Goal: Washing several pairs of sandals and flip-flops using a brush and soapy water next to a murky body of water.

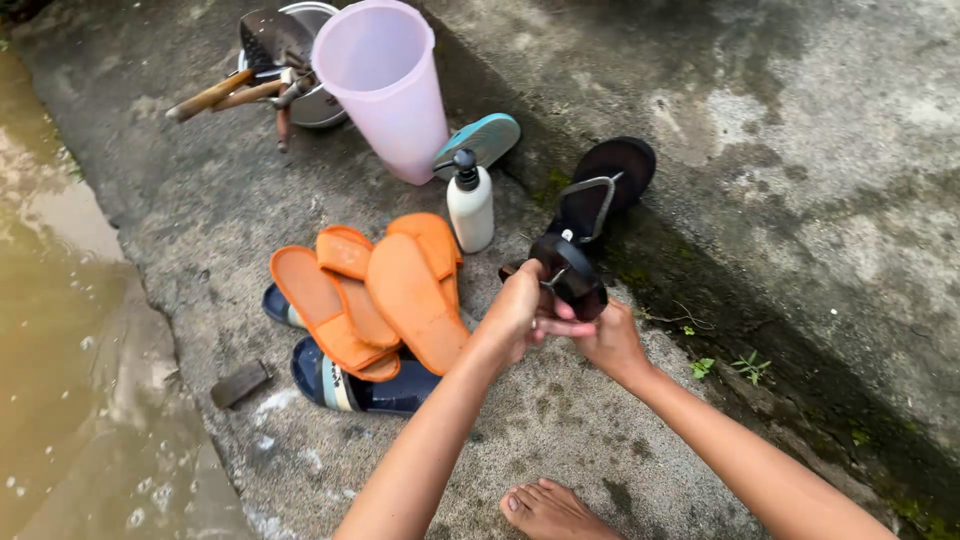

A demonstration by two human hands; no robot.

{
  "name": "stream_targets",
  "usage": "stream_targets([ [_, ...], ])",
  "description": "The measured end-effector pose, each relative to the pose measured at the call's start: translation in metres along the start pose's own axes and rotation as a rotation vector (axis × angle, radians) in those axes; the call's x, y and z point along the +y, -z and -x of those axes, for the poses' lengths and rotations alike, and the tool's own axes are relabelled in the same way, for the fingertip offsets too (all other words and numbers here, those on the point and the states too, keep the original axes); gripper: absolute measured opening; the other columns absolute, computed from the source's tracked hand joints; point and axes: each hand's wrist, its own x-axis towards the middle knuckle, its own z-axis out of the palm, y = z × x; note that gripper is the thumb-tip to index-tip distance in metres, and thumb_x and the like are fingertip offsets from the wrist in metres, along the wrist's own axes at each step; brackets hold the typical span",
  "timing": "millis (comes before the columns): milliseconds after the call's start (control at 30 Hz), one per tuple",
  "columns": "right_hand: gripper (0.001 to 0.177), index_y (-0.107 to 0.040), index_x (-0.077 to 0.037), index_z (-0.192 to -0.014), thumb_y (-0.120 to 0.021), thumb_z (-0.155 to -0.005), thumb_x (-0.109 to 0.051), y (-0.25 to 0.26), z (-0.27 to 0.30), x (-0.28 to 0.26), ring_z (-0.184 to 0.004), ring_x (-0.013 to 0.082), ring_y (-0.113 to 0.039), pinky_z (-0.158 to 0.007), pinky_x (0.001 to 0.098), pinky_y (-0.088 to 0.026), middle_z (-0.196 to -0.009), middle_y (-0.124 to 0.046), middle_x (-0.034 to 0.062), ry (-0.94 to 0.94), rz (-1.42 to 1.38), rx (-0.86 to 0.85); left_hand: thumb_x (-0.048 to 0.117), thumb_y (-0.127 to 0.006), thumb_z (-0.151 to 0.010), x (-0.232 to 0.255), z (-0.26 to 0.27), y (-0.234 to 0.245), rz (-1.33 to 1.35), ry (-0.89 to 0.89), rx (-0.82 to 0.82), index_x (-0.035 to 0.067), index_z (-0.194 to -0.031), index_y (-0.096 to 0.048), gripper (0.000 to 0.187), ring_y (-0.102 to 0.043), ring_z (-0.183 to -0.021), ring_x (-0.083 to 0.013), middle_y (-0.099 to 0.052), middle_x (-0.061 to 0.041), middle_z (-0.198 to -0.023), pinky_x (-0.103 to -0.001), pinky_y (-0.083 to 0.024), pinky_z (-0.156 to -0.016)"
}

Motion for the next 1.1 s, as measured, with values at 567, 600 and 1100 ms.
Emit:
stream_targets([
  [567, 0.014, -0.059, 0.006, -0.101, -0.063, -0.097, -0.006, 0.037, 0.012, 0.083, -0.071, 0.0146, -0.070, -0.063, 0.0298, -0.061, -0.083, -0.069, 0.0096, -0.715, -0.286, 0.269, 0.038, -0.052, -0.096, -0.063, -0.057, -0.007, -0.422, -0.041, -0.105, 0.007, -0.147, -0.043, 0.061, -0.064, -0.114, -0.0208, -0.061, -0.011, -0.136, -0.039, -0.053, -0.089],
  [600, 0.015, -0.058, 0.007, -0.104, -0.063, -0.097, -0.005, 0.035, 0.010, 0.083, -0.072, 0.0157, -0.071, -0.064, 0.0300, -0.061, -0.085, -0.070, 0.0100, -0.751, -0.240, 0.242, 0.036, -0.050, -0.096, -0.068, -0.064, 0.002, -0.389, -0.056, -0.081, 0.006, -0.146, -0.046, 0.058, -0.065, -0.112, -0.0193, -0.064, -0.011, -0.133, -0.038, -0.052, -0.089],
  [1100, 0.023, -0.068, -0.005, -0.114, -0.067, -0.092, -0.013, -0.037, 0.016, 0.052, -0.075, 0.0152, -0.068, -0.063, 0.0300, -0.055, -0.092, -0.073, 0.0048, -1.227, -0.604, -0.222, 0.028, -0.059, -0.096, -0.060, -0.060, 0.070, -0.448, -0.258, 0.236, 0.004, -0.131, -0.062, 0.043, -0.072, -0.102, -0.0175, -0.072, -0.009, -0.120, -0.030, -0.053, -0.090],
])
